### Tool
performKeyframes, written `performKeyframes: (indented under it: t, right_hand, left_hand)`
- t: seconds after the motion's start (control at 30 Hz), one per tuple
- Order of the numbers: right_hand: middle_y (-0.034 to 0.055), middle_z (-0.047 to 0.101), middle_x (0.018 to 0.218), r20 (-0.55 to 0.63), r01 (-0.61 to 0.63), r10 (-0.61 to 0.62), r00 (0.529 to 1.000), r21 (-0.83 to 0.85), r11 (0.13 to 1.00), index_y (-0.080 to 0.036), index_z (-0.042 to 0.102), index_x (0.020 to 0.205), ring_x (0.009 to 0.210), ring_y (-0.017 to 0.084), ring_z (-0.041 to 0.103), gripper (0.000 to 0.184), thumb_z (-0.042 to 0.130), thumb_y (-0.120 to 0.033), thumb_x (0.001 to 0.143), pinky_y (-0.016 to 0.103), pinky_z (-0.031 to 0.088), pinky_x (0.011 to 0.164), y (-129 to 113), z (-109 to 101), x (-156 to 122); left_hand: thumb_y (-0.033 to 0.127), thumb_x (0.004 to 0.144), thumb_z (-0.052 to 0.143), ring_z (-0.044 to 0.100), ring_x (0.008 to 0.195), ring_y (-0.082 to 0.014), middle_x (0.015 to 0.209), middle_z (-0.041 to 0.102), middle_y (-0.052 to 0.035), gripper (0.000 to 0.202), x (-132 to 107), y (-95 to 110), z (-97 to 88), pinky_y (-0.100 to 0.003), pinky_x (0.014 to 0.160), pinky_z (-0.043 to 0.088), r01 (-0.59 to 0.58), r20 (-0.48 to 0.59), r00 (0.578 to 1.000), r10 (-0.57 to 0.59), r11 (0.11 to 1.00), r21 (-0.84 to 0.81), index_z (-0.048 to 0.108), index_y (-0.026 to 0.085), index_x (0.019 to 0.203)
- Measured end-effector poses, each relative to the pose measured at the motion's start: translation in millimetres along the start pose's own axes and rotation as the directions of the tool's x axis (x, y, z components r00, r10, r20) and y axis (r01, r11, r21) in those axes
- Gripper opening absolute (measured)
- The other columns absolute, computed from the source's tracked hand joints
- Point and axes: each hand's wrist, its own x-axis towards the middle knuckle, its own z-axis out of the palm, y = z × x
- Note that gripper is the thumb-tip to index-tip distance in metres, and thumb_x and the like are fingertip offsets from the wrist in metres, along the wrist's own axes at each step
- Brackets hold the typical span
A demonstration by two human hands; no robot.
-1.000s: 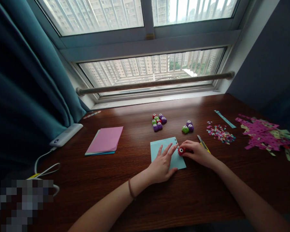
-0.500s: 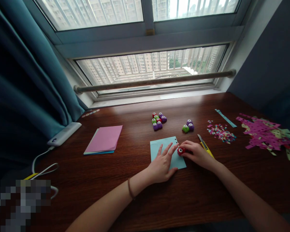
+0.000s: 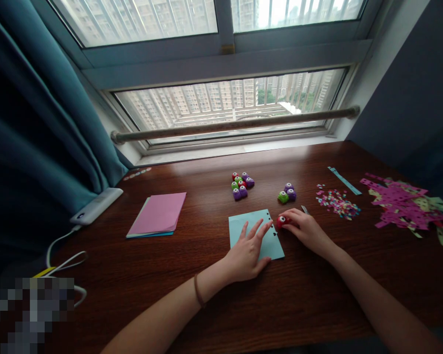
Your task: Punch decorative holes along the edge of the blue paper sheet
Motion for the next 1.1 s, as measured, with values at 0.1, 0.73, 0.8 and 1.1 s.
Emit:
performKeyframes:
  t: [0.1,0.73,0.8,1.1]
  right_hand:
    - [0.0044,0.057,0.097,-0.066,-0.023,0.021,0.998,-0.024,0.999,-0.02,0.059,0.097,0.09,0.02,0.054,0.016,0.053,-0.017,0.083,0.033,0.043,0.08,4.7,0.1,0.3]
    - [0.0079,0.058,0.089,-0.306,-0.303,0.164,0.938,-0.491,0.817,-0.018,0.06,0.093,0.077,0.023,0.057,0.015,0.06,-0.025,0.081,0.031,0.042,0.066,10.5,1.7,28.0]
    - [0.0103,0.057,0.092,-0.353,-0.342,0.16,0.922,-0.548,0.763,-0.017,0.059,0.093,0.076,0.025,0.057,0.016,0.061,-0.026,0.08,0.031,0.041,0.062,0.8,1.1,25.7]
    - [0.001,0.061,0.062,0.119,-0.457,0.444,0.888,0.11,0.883,-0.018,0.057,0.071,0.054,0.018,0.057,0.016,0.068,-0.029,0.068,0.026,0.043,0.049,-13.5,24.2,-4.7]
  left_hand:
    - [0.026,0.08,0.053,0.001,0.135,-0.0219,0.147,0.01,-0.0062,0.085,-0.3,-0.1,-0.7,-0.051,0.109,0.001,0.002,0.003,1.0,-0.002,1.0,0.003,-0.006,0.018,0.141]
    - [0.024,0.08,0.054,0.008,0.135,-0.0233,0.145,0.018,-0.009,0.083,-3.1,0.4,-1.1,-0.051,0.109,0.007,-0.038,-0.061,0.998,0.034,0.997,-0.065,-0.003,0.021,0.14]
    - [0.023,0.079,0.054,0.008,0.135,-0.0226,0.145,0.018,-0.0082,0.083,-3.3,0.7,-1.3,-0.05,0.109,0.006,-0.033,-0.069,0.997,0.029,0.997,-0.067,-0.003,0.021,0.14]
    - [0.02,0.081,0.047,0.015,0.134,-0.0235,0.143,0.022,-0.0102,0.076,-5.7,-0.9,-0.7,-0.049,0.109,0.011,-0.07,-0.124,0.99,0.062,0.996,-0.054,-0.002,0.018,0.14]
